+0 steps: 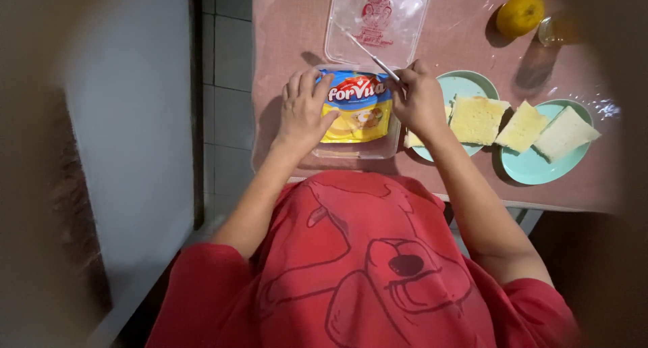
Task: Spreading margarine on multiple slices of white bread using a butter knife.
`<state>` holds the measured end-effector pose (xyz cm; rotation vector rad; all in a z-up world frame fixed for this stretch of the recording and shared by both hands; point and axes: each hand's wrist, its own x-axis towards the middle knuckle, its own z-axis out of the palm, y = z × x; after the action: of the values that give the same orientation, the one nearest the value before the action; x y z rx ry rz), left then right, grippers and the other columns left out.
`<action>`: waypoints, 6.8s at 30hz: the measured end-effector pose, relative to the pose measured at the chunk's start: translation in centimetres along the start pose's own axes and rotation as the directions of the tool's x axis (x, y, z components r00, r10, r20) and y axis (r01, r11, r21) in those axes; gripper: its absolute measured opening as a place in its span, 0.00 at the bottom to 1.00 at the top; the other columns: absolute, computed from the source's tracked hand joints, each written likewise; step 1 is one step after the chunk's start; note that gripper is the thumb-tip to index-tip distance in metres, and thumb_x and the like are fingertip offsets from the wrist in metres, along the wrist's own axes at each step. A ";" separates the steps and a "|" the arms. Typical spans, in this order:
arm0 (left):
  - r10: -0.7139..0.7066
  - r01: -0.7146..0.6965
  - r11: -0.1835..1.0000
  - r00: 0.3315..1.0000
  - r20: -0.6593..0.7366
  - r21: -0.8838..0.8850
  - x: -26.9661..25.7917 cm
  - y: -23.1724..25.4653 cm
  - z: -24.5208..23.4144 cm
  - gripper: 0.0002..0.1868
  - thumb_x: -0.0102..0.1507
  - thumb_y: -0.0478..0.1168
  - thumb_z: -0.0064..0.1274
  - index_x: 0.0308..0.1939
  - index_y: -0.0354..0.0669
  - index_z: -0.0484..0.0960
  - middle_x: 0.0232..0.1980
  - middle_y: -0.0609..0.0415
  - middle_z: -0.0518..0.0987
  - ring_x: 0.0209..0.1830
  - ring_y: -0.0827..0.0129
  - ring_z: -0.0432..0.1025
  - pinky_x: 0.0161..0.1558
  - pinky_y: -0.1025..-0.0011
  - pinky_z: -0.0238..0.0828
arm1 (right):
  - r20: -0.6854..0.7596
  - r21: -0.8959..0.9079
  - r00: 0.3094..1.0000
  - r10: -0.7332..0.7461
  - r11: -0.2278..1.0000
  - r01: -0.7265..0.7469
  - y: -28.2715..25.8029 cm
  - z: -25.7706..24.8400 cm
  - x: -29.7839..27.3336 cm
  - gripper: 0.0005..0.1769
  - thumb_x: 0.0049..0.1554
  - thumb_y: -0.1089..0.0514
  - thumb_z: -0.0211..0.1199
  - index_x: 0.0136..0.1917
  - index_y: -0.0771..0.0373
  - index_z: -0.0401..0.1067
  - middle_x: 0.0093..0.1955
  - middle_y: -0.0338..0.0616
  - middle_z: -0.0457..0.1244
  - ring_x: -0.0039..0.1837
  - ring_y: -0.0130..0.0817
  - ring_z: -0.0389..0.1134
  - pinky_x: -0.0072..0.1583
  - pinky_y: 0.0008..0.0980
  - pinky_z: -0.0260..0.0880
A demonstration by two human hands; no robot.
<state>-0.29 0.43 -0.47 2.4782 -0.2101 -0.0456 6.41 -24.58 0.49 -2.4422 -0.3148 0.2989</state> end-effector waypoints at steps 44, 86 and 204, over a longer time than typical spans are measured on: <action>0.153 0.059 0.838 0.929 0.338 -0.543 1.8 2.8 -3.9 0.21 0.52 0.27 0.58 0.50 0.40 0.84 0.49 0.47 0.84 0.51 0.58 0.79 0.56 0.65 0.75 | 0.413 0.043 0.886 0.210 0.968 -0.249 -3.3 -14.0 -5.9 0.16 0.67 0.51 0.55 0.59 0.63 0.76 0.36 0.50 0.63 0.38 0.36 0.63 0.42 0.37 0.63; 0.036 0.161 0.810 0.947 0.321 -0.564 0.8 2.6 -1.9 0.17 0.56 0.31 0.65 0.49 0.40 0.85 0.45 0.51 0.86 0.44 0.67 0.81 0.47 0.70 0.77 | 0.305 -0.214 0.952 -0.001 0.974 0.070 -2.1 -10.9 -8.9 0.12 0.58 0.53 0.64 0.53 0.55 0.82 0.40 0.48 0.70 0.39 0.47 0.71 0.42 0.42 0.70; 0.369 -0.305 0.885 0.920 0.133 -0.352 6.3 37.1 28.2 0.24 0.66 0.35 0.55 0.65 0.29 0.71 0.65 0.34 0.72 0.68 0.41 0.68 0.68 0.52 0.66 | -0.077 0.820 0.878 0.473 0.531 -0.214 31.4 -18.4 -28.7 0.14 0.70 0.57 0.57 0.62 0.69 0.73 0.48 0.40 0.70 0.44 0.19 0.66 0.42 0.21 0.66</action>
<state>-1.65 -46.59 -0.08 2.0741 -0.6661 -0.1638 -10.65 -67.58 -1.44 -1.5692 0.4024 0.1777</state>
